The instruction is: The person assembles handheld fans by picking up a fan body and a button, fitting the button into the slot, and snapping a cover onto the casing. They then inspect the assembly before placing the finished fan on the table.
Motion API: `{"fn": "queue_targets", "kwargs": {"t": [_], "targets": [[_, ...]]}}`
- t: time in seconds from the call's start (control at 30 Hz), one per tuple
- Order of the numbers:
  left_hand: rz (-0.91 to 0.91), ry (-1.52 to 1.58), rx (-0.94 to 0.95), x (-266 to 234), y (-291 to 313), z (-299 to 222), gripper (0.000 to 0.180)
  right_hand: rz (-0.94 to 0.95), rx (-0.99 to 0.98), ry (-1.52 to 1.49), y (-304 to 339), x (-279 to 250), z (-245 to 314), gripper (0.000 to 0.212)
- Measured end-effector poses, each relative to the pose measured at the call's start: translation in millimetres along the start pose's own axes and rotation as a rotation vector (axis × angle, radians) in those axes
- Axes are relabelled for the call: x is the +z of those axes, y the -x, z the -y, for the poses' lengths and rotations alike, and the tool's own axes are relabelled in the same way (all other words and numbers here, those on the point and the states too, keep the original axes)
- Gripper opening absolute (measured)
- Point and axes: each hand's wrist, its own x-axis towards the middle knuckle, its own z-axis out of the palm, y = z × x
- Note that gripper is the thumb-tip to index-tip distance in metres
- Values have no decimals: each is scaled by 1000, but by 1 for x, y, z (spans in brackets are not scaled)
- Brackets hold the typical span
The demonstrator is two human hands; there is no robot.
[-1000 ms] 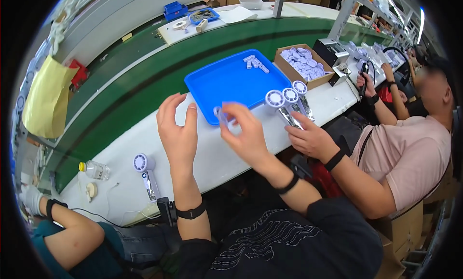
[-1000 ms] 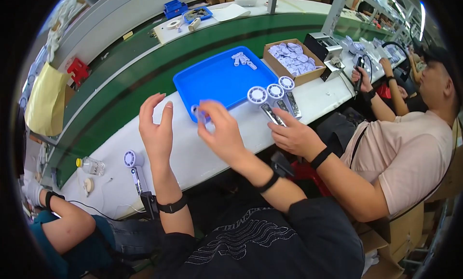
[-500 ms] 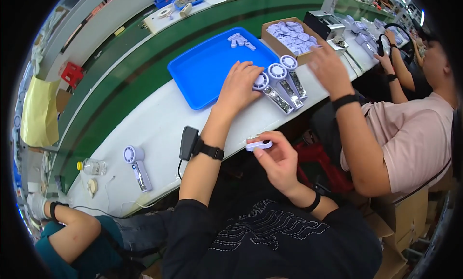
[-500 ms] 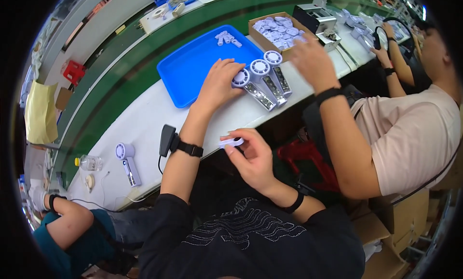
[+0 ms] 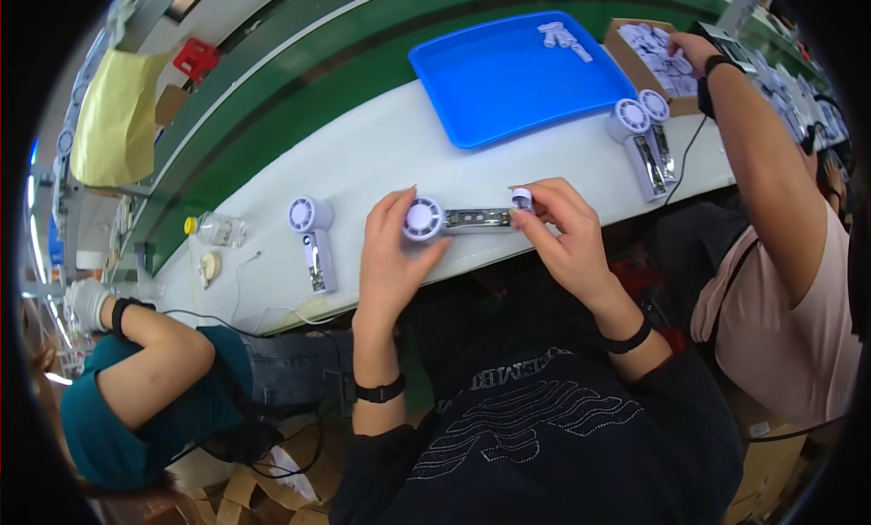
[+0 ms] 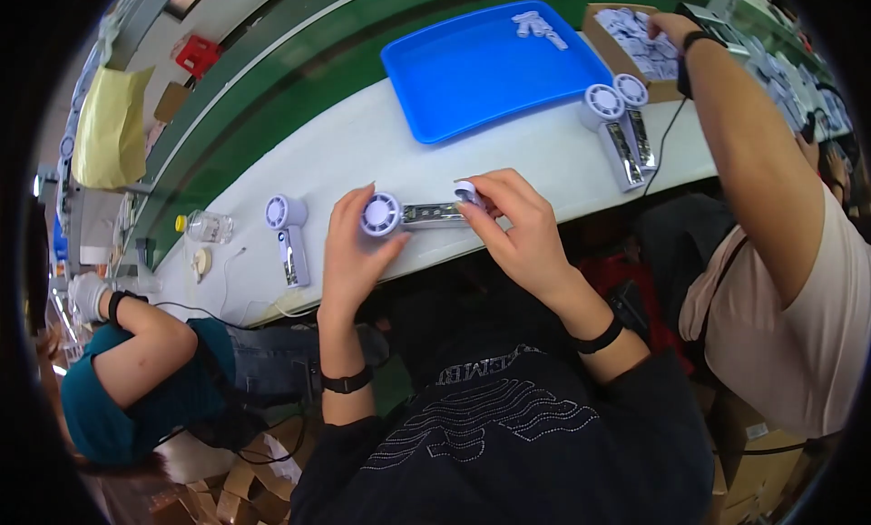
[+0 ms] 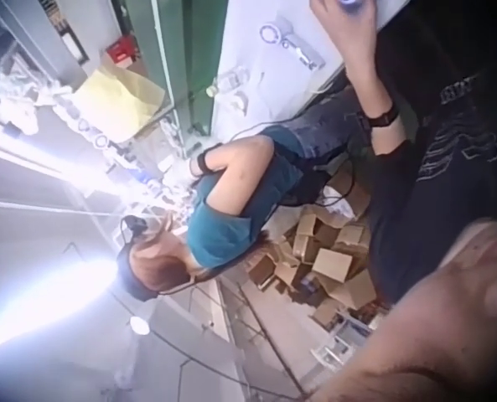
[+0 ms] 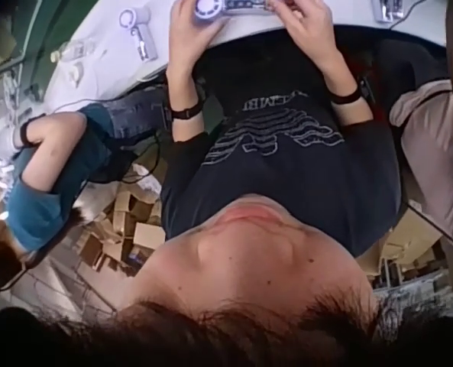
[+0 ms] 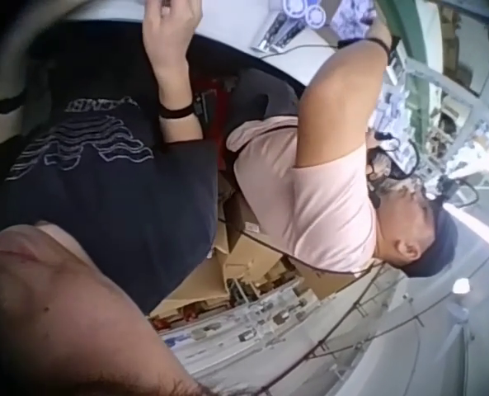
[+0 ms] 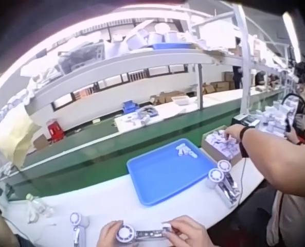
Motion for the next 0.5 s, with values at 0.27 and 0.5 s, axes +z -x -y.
{"fn": "queue_targets", "kwargs": {"t": [0.27, 0.5], "targets": [[-35, 14, 245, 5, -14, 13, 36, 187, -318, 418, -31, 37, -3, 30], [103, 14, 287, 9, -24, 21, 30, 168, -352, 549, -26, 45, 4, 29]]}}
